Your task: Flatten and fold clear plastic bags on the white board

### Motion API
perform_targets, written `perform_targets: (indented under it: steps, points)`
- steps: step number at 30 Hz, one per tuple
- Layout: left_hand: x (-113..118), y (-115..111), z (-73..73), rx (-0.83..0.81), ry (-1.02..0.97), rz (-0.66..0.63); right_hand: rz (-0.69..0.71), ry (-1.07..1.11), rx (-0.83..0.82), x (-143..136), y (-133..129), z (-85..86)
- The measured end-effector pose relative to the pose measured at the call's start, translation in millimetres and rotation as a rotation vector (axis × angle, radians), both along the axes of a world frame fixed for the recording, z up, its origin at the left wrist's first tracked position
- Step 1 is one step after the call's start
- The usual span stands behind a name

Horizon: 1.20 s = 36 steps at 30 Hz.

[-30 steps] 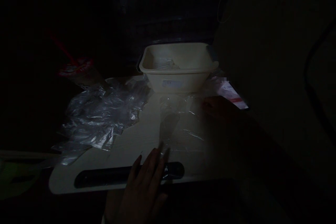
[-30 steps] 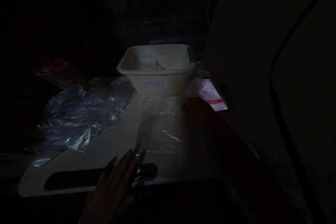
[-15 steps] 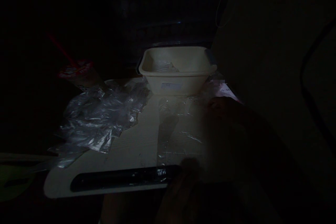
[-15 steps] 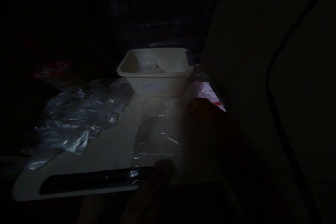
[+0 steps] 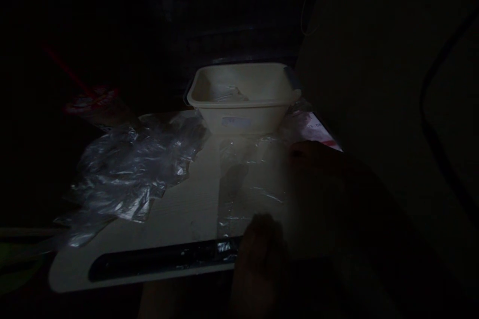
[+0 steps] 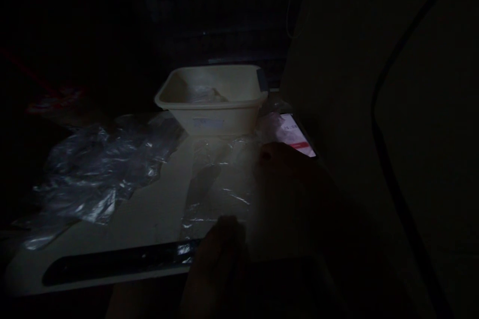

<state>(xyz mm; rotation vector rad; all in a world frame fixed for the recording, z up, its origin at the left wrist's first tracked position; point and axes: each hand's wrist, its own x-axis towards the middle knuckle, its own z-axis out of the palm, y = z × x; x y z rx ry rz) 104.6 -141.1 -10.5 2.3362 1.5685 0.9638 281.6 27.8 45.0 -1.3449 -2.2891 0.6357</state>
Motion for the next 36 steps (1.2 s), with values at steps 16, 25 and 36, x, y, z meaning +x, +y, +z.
perform_targets:
  steps: [16, 25, 36]
  points:
    - [-5.0, 4.3, 9.5, 0.123, 0.149, -0.081, -0.214, 0.563, -0.620, -52.6, -3.2, -1.5]
    - [-19.9, 15.8, 43.9, -0.170, 0.118, -0.246, -0.197, 0.647, -0.713, -66.4, -3.3, -16.5]
    - [-58.2, 128.1, 38.6, -0.004, 0.479, -0.407, -0.182, 0.679, -0.779, -66.6, 1.2, -21.5]
